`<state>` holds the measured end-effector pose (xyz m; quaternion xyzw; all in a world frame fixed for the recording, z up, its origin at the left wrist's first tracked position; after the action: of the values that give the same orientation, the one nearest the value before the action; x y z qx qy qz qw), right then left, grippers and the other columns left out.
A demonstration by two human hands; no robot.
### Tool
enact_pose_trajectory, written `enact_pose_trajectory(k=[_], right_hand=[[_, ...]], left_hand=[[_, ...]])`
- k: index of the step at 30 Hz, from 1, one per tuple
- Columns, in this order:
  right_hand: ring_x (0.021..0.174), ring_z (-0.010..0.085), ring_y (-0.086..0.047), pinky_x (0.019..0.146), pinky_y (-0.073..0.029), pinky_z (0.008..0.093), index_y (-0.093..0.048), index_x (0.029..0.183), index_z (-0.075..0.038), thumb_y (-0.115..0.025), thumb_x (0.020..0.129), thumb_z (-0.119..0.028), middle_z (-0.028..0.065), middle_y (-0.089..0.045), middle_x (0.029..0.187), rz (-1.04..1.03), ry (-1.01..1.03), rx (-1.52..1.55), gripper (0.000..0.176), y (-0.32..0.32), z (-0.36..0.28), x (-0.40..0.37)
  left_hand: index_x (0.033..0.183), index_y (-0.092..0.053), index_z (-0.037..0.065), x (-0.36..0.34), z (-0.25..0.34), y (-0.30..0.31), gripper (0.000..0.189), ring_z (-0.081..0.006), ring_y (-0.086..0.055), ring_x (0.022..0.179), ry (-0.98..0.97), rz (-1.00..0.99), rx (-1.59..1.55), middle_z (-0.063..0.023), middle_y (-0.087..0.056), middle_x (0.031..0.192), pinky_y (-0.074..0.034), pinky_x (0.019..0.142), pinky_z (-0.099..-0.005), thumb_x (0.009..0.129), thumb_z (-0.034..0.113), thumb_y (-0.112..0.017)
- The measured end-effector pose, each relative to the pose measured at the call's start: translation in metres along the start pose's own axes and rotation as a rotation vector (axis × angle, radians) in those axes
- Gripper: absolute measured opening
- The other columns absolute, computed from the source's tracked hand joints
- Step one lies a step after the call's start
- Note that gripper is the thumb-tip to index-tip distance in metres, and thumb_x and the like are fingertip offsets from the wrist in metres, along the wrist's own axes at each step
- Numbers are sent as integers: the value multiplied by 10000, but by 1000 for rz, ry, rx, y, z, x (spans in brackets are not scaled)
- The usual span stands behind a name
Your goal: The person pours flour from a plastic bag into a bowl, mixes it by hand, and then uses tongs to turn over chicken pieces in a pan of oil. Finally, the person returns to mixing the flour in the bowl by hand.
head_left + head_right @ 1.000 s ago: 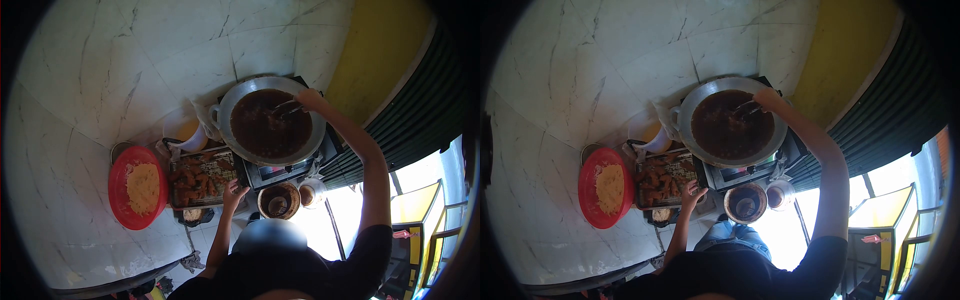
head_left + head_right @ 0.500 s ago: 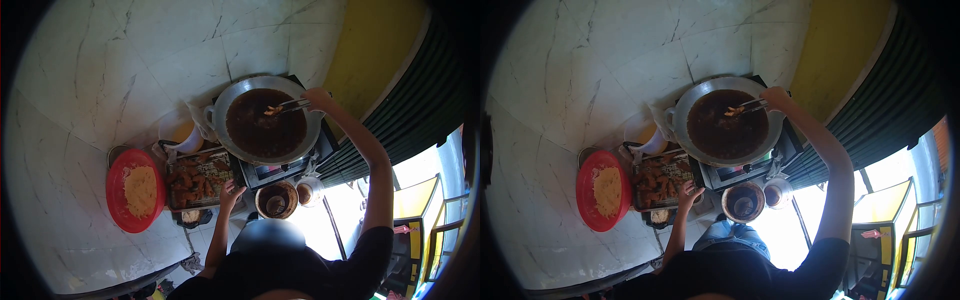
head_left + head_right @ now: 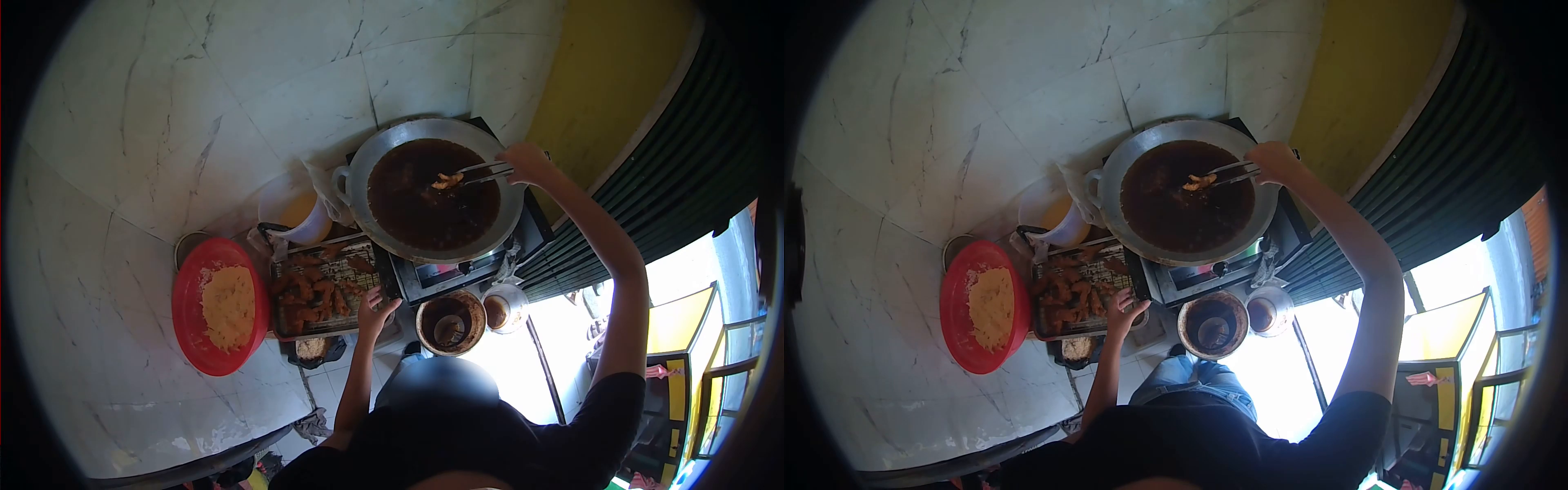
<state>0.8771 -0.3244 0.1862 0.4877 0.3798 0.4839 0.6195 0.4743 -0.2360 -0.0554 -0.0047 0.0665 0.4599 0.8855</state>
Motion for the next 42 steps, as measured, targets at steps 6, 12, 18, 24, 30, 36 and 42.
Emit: enact_pose_trajectory(k=[6,12,18,24,30,36,42], right_hand=[[821,274,-599,686,-487,393,-608,961,-141,-753,531,-216,89,-603,812,-7,-11,-5,460,2,-1,-5],[809,278,-603,670,-496,388,-605,925,-118,-763,514,-230,94,-603,789,26,9,-26,454,-24,5,-4],[809,277,-603,659,-498,391,-599,899,-98,-768,506,-231,95,-599,780,-3,-32,-42,447,-17,4,-16],[809,277,-600,659,-500,392,-596,886,-99,-763,508,-217,95,-596,795,-26,-79,-28,429,-1,7,-33],[818,269,-596,674,-500,388,-606,899,-117,-741,535,-215,91,-597,799,13,-91,-7,401,6,14,-48],[796,253,-601,678,-500,380,-620,910,-138,-706,563,-219,76,-603,795,53,-91,-18,367,14,16,-64],[763,266,-603,663,-501,381,-623,922,-138,-662,561,-203,86,-600,759,88,-70,-13,370,20,16,-75]], left_hand=[[1119,-430,-36,3,-8,1,702,-289,-489,1048,-5,-9,8,-186,-501,1115,-395,895,-378,607,273,-799],[1116,-436,-30,2,-8,1,695,-281,-495,1039,-8,-3,23,-177,-506,1110,-399,889,-373,609,280,-798],[1125,-438,-26,2,-8,2,697,-274,-498,1033,-4,1,19,-174,-508,1106,-405,880,-367,610,279,-796],[1125,-446,-28,2,-7,2,695,-267,-501,1022,8,5,41,-166,-511,1101,-410,872,-364,609,278,-796],[1111,-460,-27,0,-4,0,679,-260,-503,1012,1,30,18,-160,-518,1093,-411,868,-358,607,278,-798],[1110,-461,-31,-3,0,-2,662,-256,-505,1008,-6,33,34,-159,-521,1090,-410,865,-356,619,269,-788],[1117,-457,-29,-2,0,-3,654,-249,-505,1006,-12,30,39,-158,-513,1091,-412,860,-354,628,261,-781]])
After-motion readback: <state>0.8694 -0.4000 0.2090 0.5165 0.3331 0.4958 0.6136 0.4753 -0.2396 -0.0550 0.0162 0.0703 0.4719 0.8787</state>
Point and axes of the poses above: each hand's wrist, its own x-axis towards the middle knuckle, its own y-axis out of the back of the hand, z = x × y, the point moved 1 cm from there along x, towards the middle knuckle
